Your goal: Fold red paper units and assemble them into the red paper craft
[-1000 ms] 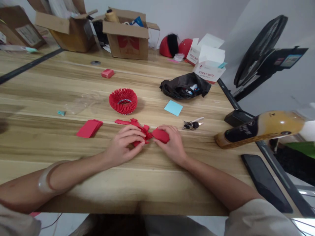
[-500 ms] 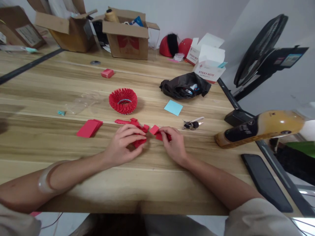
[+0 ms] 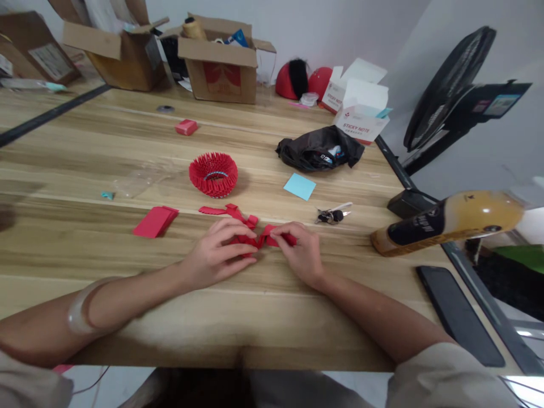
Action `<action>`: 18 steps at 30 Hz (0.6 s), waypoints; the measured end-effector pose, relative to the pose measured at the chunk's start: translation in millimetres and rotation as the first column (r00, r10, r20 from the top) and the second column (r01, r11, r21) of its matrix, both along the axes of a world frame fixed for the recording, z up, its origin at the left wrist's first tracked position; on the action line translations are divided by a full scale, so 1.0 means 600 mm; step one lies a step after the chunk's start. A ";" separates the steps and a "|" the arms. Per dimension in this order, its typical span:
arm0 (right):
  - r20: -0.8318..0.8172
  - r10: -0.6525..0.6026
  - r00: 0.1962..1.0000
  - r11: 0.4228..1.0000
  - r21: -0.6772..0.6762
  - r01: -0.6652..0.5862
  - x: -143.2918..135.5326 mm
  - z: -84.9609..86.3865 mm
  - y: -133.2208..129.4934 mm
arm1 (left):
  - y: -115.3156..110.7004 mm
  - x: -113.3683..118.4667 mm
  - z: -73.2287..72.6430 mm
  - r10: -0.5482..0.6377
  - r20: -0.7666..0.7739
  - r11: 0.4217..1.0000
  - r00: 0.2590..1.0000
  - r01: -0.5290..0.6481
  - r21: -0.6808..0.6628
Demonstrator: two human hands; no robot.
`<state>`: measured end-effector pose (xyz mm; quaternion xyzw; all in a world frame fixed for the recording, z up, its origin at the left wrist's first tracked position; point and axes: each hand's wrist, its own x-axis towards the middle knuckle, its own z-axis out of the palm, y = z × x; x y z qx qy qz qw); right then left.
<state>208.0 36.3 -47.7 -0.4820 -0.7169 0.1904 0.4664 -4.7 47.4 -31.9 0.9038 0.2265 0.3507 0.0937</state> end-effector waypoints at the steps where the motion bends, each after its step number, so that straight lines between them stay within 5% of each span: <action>1: 0.005 -0.007 1.000 1.000 0.006 0.007 0.000 0.000 0.000 | 0.000 0.000 -0.001 -0.020 -0.016 1.000 1.000 0.020 0.021; 7: 0.014 0.045 0.999 0.999 -0.031 -0.044 -0.001 -0.006 0.000 | 0.000 0.004 -0.006 -0.023 -0.233 0.998 0.972 0.036 0.051; 18: 0.030 0.075 0.997 0.994 0.077 -0.077 -0.003 0.001 0.000 | 0.000 0.008 0.003 0.076 -0.226 0.994 0.971 -0.055 0.098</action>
